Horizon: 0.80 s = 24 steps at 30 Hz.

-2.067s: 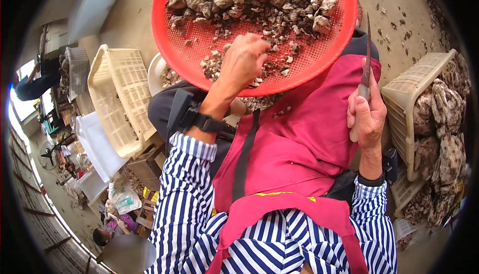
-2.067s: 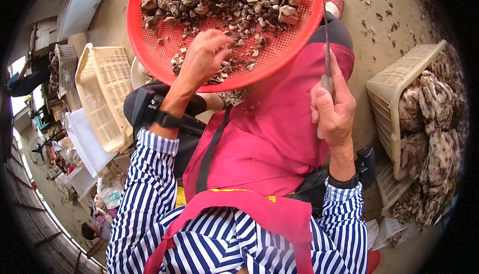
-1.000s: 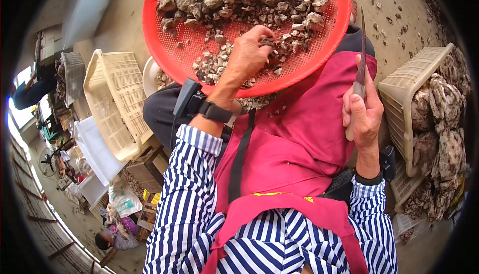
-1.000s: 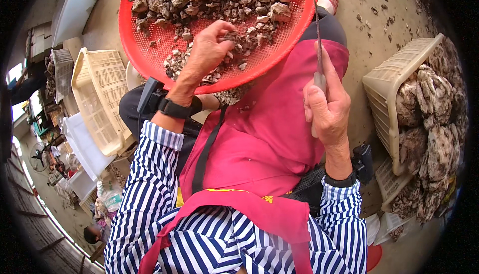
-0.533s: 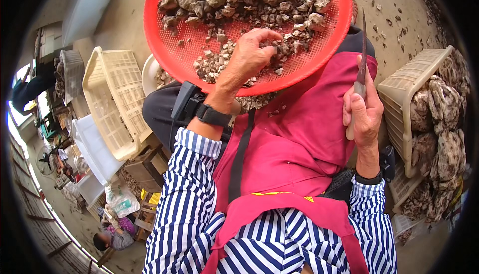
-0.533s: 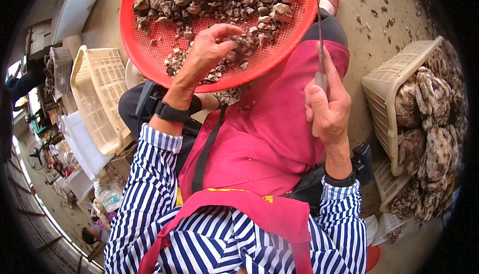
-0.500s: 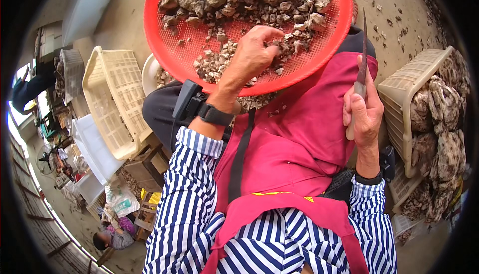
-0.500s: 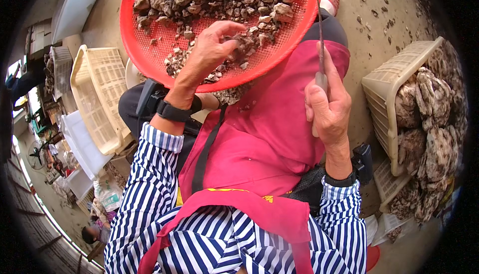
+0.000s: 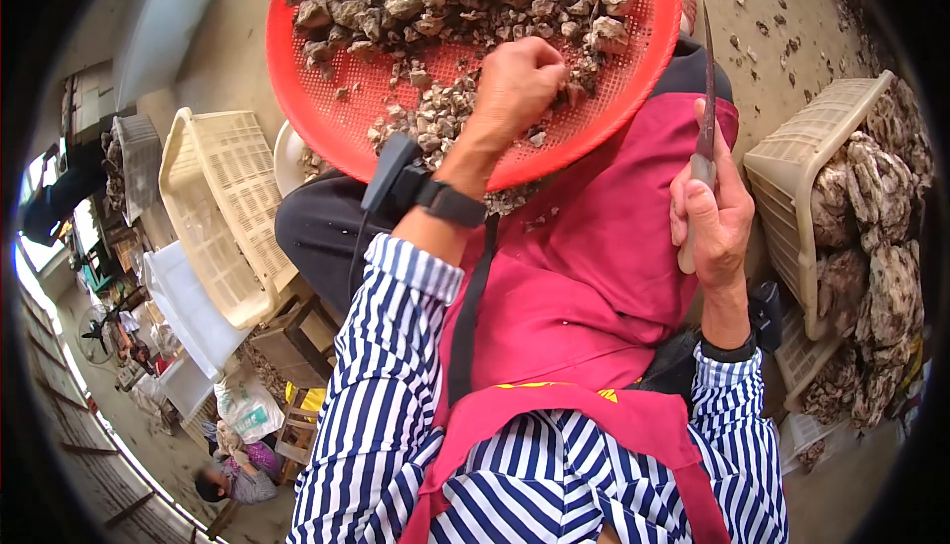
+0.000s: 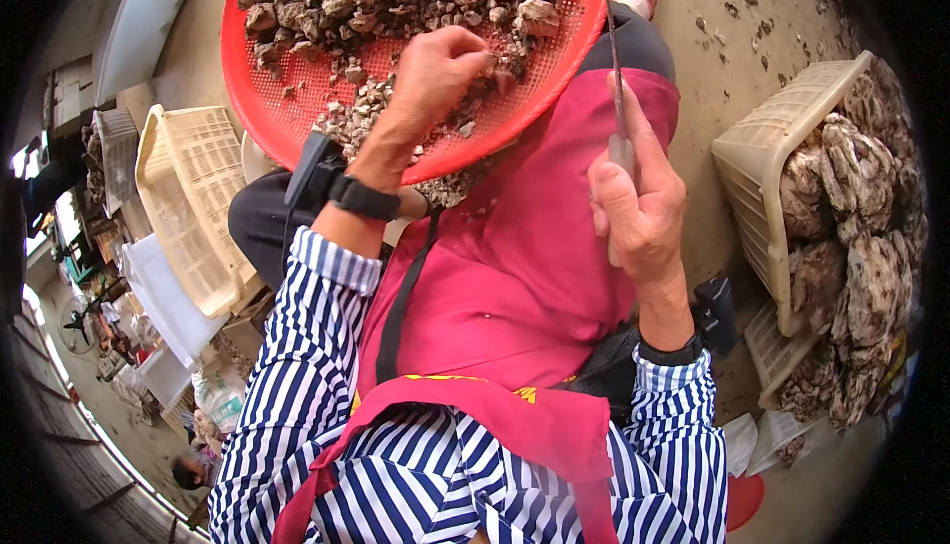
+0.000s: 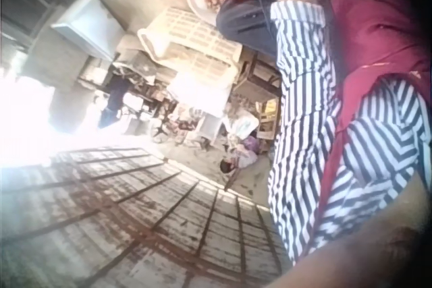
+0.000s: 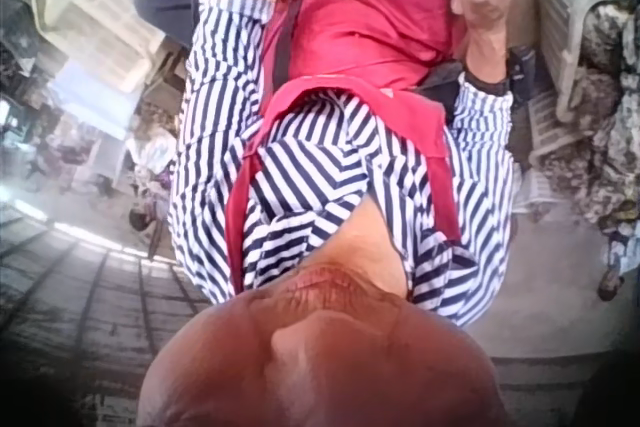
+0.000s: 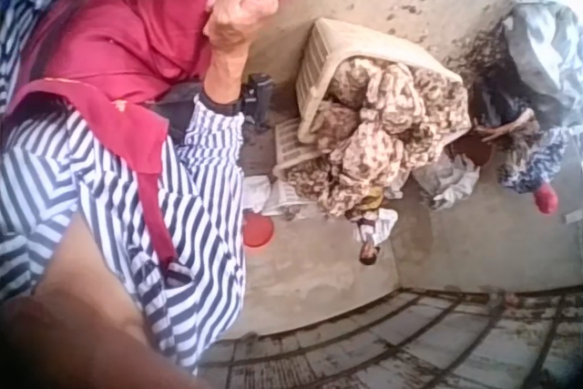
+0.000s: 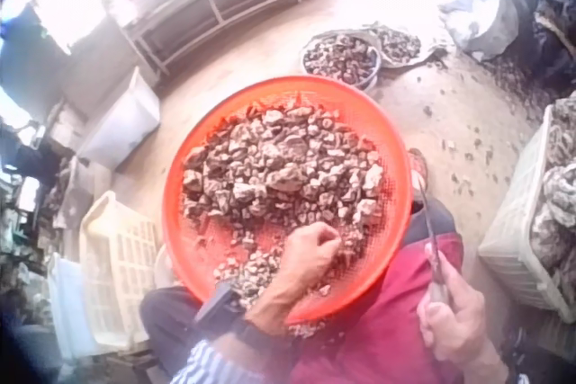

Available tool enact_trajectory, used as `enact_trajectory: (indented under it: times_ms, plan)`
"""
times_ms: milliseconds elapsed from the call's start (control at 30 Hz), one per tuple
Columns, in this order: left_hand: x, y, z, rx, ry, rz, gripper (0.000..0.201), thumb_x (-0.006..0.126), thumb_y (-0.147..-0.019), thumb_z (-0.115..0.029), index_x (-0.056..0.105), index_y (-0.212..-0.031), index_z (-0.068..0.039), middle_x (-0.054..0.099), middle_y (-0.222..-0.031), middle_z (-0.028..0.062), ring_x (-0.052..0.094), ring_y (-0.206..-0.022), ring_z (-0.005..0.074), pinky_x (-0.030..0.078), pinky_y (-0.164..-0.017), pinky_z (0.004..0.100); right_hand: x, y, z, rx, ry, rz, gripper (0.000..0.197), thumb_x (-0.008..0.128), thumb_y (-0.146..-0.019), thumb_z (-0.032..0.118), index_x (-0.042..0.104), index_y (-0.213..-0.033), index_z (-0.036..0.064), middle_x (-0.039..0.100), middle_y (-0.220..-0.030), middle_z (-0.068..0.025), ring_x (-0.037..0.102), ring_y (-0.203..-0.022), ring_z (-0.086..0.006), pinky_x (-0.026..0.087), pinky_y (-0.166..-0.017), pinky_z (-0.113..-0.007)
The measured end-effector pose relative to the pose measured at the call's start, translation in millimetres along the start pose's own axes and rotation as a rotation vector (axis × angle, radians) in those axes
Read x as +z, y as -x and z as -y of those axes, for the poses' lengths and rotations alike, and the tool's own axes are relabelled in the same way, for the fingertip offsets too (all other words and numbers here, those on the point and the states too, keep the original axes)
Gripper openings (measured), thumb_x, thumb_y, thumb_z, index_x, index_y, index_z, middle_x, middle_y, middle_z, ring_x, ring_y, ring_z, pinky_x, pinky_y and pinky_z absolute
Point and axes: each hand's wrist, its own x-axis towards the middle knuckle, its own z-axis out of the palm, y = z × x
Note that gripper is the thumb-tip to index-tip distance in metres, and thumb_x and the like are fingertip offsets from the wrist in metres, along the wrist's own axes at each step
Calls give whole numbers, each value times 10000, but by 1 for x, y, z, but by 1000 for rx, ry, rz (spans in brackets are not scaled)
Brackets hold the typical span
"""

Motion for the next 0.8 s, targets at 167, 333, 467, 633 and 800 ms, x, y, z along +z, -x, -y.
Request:
enact_trajectory:
  times_ms: [167,333,467,633,800]
  plan:
    - [-35,18,13,-248,847,59,178,593,-870,-99,603,-1000,23,666,-902,133,651,-784,171,527,-653,255,-3,0,-1,-11,0,14,546,448,-896,119,291,-1406,4,447,-614,46,376,-465,-15,339,-438,-160]
    - [-42,30,16,-296,1103,110,204,551,-896,-76,565,-1061,43,639,-1002,198,659,-849,234,558,-718,305,0,-1,-5,-28,45,39,545,441,-942,218,258,-1424,41,399,-601,36,352,-446,-21,334,-399,-154]
    - [-39,36,9,-292,1226,103,204,562,-888,-72,570,-1058,39,643,-948,170,657,-811,222,545,-671,271,3,0,-4,-9,21,8,544,440,-898,116,287,-1408,6,422,-592,47,369,-459,-17,343,-440,-160]
    - [-33,32,20,-261,982,99,131,642,-834,-113,616,-905,-7,580,-680,23,569,-587,133,459,-525,230,3,1,1,-7,29,2,546,438,-897,112,283,-1411,10,423,-588,43,371,-458,-21,337,-433,-163]
    - [-7,28,14,-101,306,-3,114,650,-788,-112,627,-857,-24,565,-642,23,557,-572,137,454,-527,272,5,0,1,1,43,1,551,446,-900,123,279,-1413,15,424,-588,42,372,-461,-22,332,-428,-163]
